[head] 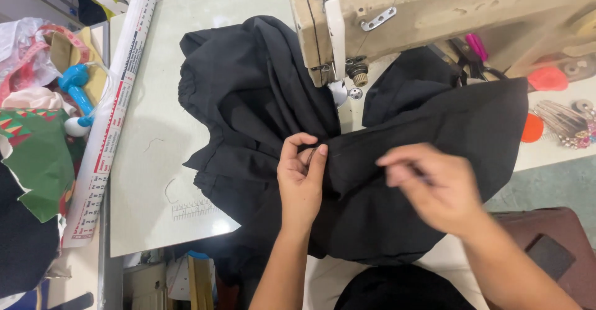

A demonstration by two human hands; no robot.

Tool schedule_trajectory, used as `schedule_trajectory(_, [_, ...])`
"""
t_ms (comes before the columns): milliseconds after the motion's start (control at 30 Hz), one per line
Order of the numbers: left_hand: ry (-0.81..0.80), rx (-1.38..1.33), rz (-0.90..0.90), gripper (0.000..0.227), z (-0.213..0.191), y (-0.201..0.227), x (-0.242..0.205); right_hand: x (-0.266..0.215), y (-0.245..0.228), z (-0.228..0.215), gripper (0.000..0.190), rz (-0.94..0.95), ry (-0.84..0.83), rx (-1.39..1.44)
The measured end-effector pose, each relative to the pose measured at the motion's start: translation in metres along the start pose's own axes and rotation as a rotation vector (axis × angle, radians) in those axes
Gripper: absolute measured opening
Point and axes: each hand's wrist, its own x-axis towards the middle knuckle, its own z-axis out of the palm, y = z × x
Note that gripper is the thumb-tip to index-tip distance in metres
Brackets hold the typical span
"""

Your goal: Trimming loose threads from a black garment using thread snips at a sewing workstation.

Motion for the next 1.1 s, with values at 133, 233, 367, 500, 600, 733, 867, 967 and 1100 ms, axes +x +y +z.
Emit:
schedule_trajectory(133, [-0.035,0.142,0.188,0.013,-0.002,0.007,0.000,0.032,-0.001,0.043,0.017,-0.111,-0.051,0.210])
schedule_trajectory(233, [-0.020,0.179,0.159,0.018,-0.004,0.005,-0.003,0.037,0.008,0.050,0.020,-0.013,-0.079,0.178])
schedule_trajectory(367, [0.025,0.142,0.126,0.032,-0.002,0.000,-0.003,0.023,0.010,0.056,0.018,-0.038,-0.119,-0.009])
schedule_trajectory(500, [0.052,0.112,0.112,0.034,0.000,-0.008,-0.003,0.018,0.004,0.062,0.020,-0.066,-0.132,-0.097])
schedule_trajectory(600, [0.065,0.132,0.093,0.035,-0.003,-0.015,-0.003,0.018,0.000,0.065,0.019,-0.118,-0.134,-0.153])
schedule_trajectory(733, [0.055,0.105,0.106,0.036,-0.002,-0.013,0.001,0.022,-0.001,0.066,0.021,-0.131,-0.145,-0.217])
schedule_trajectory(867, [0.056,0.104,0.103,0.036,0.000,-0.011,0.000,0.023,-0.001,0.067,0.022,-0.154,-0.134,-0.226])
schedule_trajectory(967, [0.054,0.094,0.099,0.036,-0.004,-0.014,0.001,0.021,0.003,0.068,0.022,-0.150,-0.138,-0.210])
schedule_trajectory(1100, [0.056,0.102,0.096,0.037,-0.004,-0.016,0.001,0.022,0.005,0.066,0.024,-0.175,-0.131,-0.221])
